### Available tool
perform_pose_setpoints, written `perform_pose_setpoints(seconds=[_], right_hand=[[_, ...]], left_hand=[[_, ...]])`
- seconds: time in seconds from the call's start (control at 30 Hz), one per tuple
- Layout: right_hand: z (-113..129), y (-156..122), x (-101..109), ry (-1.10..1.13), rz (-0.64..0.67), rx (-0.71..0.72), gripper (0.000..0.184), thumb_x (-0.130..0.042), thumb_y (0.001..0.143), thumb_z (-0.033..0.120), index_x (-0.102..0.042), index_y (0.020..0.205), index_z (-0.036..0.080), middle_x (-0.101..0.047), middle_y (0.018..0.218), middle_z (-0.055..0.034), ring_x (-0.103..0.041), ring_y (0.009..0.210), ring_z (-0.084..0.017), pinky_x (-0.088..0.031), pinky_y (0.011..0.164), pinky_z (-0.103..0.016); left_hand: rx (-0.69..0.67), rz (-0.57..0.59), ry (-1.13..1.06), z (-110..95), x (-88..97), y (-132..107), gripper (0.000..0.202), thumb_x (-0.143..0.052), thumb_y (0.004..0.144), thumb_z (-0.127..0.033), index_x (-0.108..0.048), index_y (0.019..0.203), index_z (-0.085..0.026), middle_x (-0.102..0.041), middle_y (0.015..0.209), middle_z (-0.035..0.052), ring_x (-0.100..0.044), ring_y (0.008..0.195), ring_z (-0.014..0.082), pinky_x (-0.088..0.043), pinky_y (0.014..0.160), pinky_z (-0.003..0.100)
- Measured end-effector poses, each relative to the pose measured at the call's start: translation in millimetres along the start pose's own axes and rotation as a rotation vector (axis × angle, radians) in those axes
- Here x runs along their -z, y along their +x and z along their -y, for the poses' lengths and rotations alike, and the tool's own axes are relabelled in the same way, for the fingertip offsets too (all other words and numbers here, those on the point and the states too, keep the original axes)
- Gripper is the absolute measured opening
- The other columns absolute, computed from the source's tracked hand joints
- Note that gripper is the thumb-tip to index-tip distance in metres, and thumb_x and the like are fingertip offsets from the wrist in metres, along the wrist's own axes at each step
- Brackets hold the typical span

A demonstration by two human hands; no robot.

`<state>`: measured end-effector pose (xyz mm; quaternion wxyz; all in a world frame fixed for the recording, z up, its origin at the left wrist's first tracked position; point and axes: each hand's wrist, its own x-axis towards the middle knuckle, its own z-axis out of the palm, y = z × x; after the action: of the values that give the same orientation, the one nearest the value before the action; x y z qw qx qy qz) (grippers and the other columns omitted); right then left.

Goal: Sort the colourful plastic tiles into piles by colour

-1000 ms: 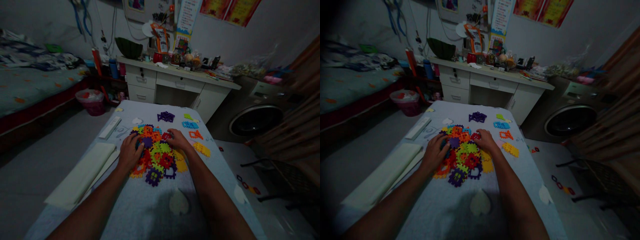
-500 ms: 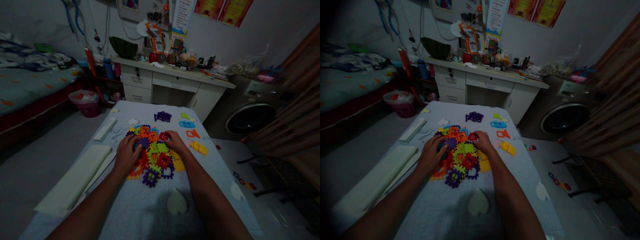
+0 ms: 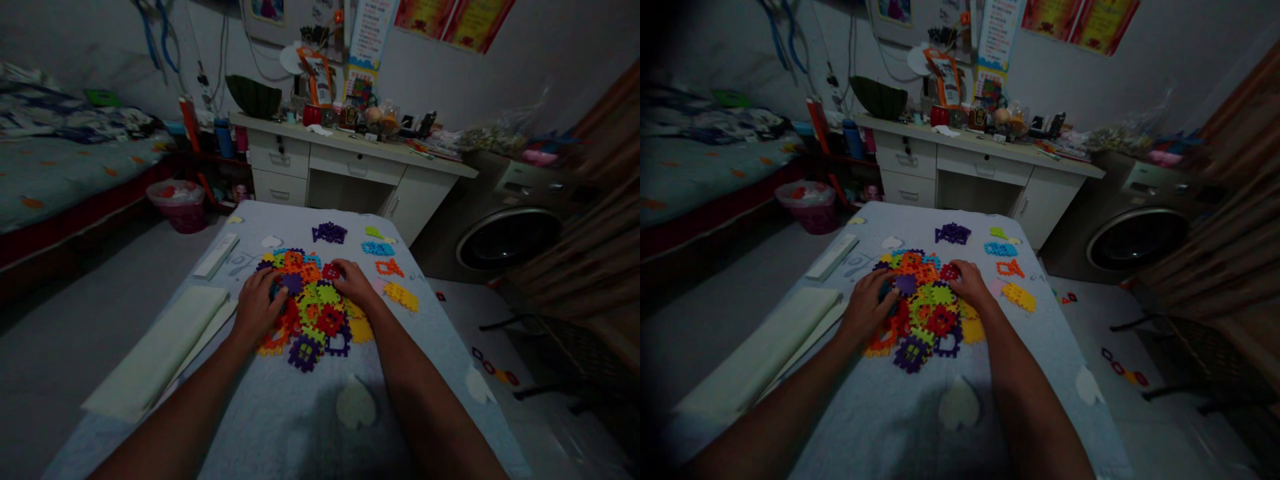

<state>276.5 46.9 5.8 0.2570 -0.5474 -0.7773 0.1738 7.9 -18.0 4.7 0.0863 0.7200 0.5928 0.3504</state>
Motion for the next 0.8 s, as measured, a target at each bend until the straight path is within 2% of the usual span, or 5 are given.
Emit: perform_pose_setpoints(seconds=[0.13,0.3,0.53,0.67,0.8], right_hand=[[1.6,2.8,10.2,0.069,-0.060,-0.011,0.054,-0.062,0.072,0.017,-0.059,0.126,0.017,-0.064,0.123,-0.0096,-0.057,0.112,-0.024,-0.043,0.102,-0.040],[7.5,-8.3,57.3,0.084,0.013,0.010,0.056,-0.064,0.071,0.017,-0.059,0.127,0.019,-0.064,0.125,-0.0093,-0.059,0.112,-0.024,-0.046,0.100,-0.041],[-14.6,-89.4,112.0,-0.034,0.139,-0.021,0.056,-0.062,0.073,0.016,-0.059,0.129,0.020,-0.063,0.130,-0.0106,-0.060,0.116,-0.025,-0.045,0.103,-0.044],[-29.4,-141.3,116.9,-0.142,0.167,-0.119,0.063,-0.056,0.069,0.011,-0.057,0.132,0.019,-0.061,0.134,-0.0117,-0.057,0.122,-0.026,-0.042,0.108,-0.045],[-26.8,-165.5,111.1,-0.219,0.162,-0.143,0.063,-0.057,0.068,0.013,-0.058,0.131,0.018,-0.059,0.135,-0.0124,-0.053,0.125,-0.029,-0.039,0.109,-0.047]], left_hand=[[-0.002,-0.003,-0.002,-0.9,0.7,0.1,0.048,-0.043,0.092,-0.047,-0.061,0.124,-0.016,-0.055,0.134,0.0143,-0.048,0.127,0.0314,-0.037,0.110,0.050],[0.009,-0.002,0.000,-0.5,-0.1,0.5,0.046,-0.043,0.092,-0.047,-0.061,0.123,-0.018,-0.055,0.134,0.0131,-0.048,0.127,0.0313,-0.036,0.111,0.050],[-0.014,-0.003,0.011,2.7,-1.6,0.3,0.046,-0.043,0.092,-0.048,-0.060,0.124,-0.019,-0.055,0.133,0.0127,-0.048,0.126,0.0311,-0.037,0.110,0.050],[-0.017,-0.009,0.018,3.0,-2.2,0.0,0.045,-0.043,0.092,-0.047,-0.060,0.123,-0.019,-0.055,0.133,0.0121,-0.048,0.127,0.0306,-0.036,0.111,0.048],[-0.022,-0.002,0.022,3.1,-2.4,0.3,0.045,-0.043,0.092,-0.047,-0.061,0.122,-0.019,-0.055,0.133,0.0129,-0.048,0.125,0.0310,-0.037,0.110,0.050]])
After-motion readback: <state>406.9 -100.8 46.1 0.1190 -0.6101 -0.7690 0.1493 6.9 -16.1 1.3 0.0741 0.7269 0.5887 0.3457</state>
